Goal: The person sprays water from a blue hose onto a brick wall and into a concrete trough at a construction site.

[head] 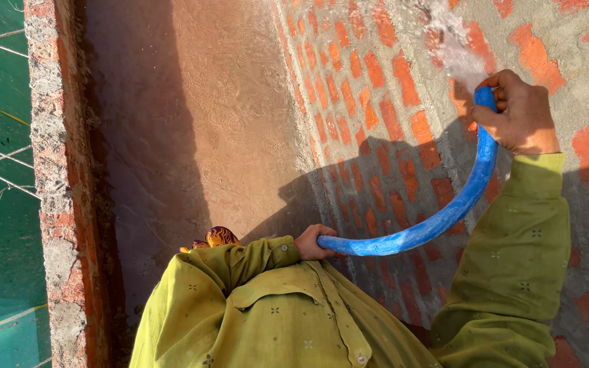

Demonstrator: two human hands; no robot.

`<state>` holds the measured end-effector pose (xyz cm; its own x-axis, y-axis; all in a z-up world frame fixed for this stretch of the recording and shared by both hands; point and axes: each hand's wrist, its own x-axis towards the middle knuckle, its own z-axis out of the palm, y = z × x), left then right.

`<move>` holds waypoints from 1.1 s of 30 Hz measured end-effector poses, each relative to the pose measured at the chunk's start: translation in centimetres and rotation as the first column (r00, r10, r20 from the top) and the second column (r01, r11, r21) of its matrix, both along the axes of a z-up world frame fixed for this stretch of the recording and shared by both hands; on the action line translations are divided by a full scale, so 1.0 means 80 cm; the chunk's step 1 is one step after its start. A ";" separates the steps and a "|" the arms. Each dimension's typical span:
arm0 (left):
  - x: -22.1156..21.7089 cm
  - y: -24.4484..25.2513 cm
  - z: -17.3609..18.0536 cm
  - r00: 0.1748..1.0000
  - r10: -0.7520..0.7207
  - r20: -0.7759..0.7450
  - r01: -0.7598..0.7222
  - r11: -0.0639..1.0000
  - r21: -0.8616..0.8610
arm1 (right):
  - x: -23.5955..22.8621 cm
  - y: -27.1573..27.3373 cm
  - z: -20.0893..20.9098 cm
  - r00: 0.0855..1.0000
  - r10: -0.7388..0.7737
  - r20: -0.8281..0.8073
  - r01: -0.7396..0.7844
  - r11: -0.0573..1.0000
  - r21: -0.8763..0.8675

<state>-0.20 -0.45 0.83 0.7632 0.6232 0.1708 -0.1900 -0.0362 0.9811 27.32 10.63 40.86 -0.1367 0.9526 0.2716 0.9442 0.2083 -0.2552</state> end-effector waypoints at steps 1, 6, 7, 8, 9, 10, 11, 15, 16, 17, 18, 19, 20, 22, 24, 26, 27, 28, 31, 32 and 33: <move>0.001 0.000 -0.001 0.998 0.014 -0.064 -0.012 0.999 0.036 | 0.001 -0.001 -0.003 1.000 0.003 0.005 -0.003 1.000 -0.010; -0.002 -0.005 0.001 0.999 0.035 0.005 -0.035 0.998 0.051 | 0.000 -0.002 -0.004 0.998 -0.027 -0.052 0.025 0.998 -0.049; -0.002 -0.005 0.002 0.999 0.035 -0.023 -0.033 0.998 0.057 | 0.000 -0.003 -0.004 1.000 -0.009 -0.019 0.008 1.000 -0.030; -0.003 -0.005 0.004 0.998 0.032 -0.051 -0.029 0.998 0.064 | -0.001 -0.004 -0.003 1.000 0.006 0.015 -0.006 1.000 -0.011; -0.002 -0.004 0.005 0.998 0.031 -0.055 -0.028 0.998 0.061 | 0.000 -0.004 -0.001 1.000 0.004 0.018 -0.004 1.000 -0.010; -0.002 -0.005 0.006 0.998 0.031 -0.061 -0.027 0.998 0.058 | 0.000 -0.006 0.001 1.000 0.002 0.020 -0.002 1.000 -0.009; -0.001 -0.007 0.006 0.997 0.031 -0.066 -0.027 0.998 0.054 | -0.001 -0.008 0.002 1.000 0.000 0.023 0.000 1.000 -0.009; 0.000 -0.004 0.001 0.999 0.048 -0.021 -0.047 0.997 0.055 | -0.010 -0.019 0.013 0.996 0.071 0.050 -0.076 0.991 0.107; 0.001 -0.002 -0.002 0.999 0.043 -0.007 -0.043 0.998 0.055 | -0.015 -0.022 0.016 0.995 0.090 0.046 -0.095 0.988 0.124; 0.002 -0.003 -0.005 0.999 0.038 0.007 -0.039 0.998 0.054 | -0.021 -0.026 0.021 0.993 0.109 0.042 -0.114 0.983 0.142; 0.003 -0.003 -0.007 0.999 0.044 0.011 -0.044 0.998 0.051 | -0.029 -0.031 0.029 0.997 0.070 0.046 -0.075 0.987 0.143; 0.003 -0.008 -0.009 0.999 0.050 0.015 -0.050 0.998 0.048 | -0.036 -0.041 0.038 0.998 0.029 0.050 -0.036 0.989 0.146; 0.003 0.004 -0.007 0.998 0.058 0.018 -0.059 0.996 0.068 | -0.047 -0.045 0.049 0.999 -0.009 0.050 0.000 0.985 0.171; 0.003 0.006 -0.003 0.997 0.077 -0.006 -0.076 0.995 0.069 | -0.074 -0.055 0.071 0.985 0.018 0.172 -0.065 0.959 0.275; 0.006 0.014 0.004 0.997 0.074 0.026 -0.075 0.996 0.056 | -0.100 -0.064 0.093 0.971 0.000 0.239 -0.087 0.933 0.350; 0.012 0.013 0.010 0.997 0.066 0.030 -0.066 0.998 0.004 | -0.121 -0.078 0.116 0.967 -0.042 0.253 -0.063 0.917 0.394; 0.016 0.017 0.014 0.998 0.062 0.031 -0.061 0.998 -0.025 | -0.130 -0.083 0.129 0.948 -0.075 0.309 -0.067 0.903 0.424; 0.021 0.019 0.017 0.994 0.037 0.100 -0.028 0.996 -0.085 | -0.138 -0.086 0.142 0.926 -0.109 0.362 -0.071 0.890 0.450; 0.041 0.024 0.030 0.976 -0.001 0.219 0.033 0.990 -0.139 | -0.151 -0.098 0.183 0.896 -0.158 0.415 -0.082 0.859 0.505; 0.048 0.021 0.034 0.979 0.000 0.203 0.018 0.996 -0.083 | -0.154 -0.100 0.194 0.893 -0.165 0.418 -0.085 0.851 0.518; 0.055 0.020 0.037 0.983 0.002 0.186 0.003 1.000 -0.026 | -0.156 -0.099 0.204 0.874 -0.163 0.458 -0.133 0.827 0.547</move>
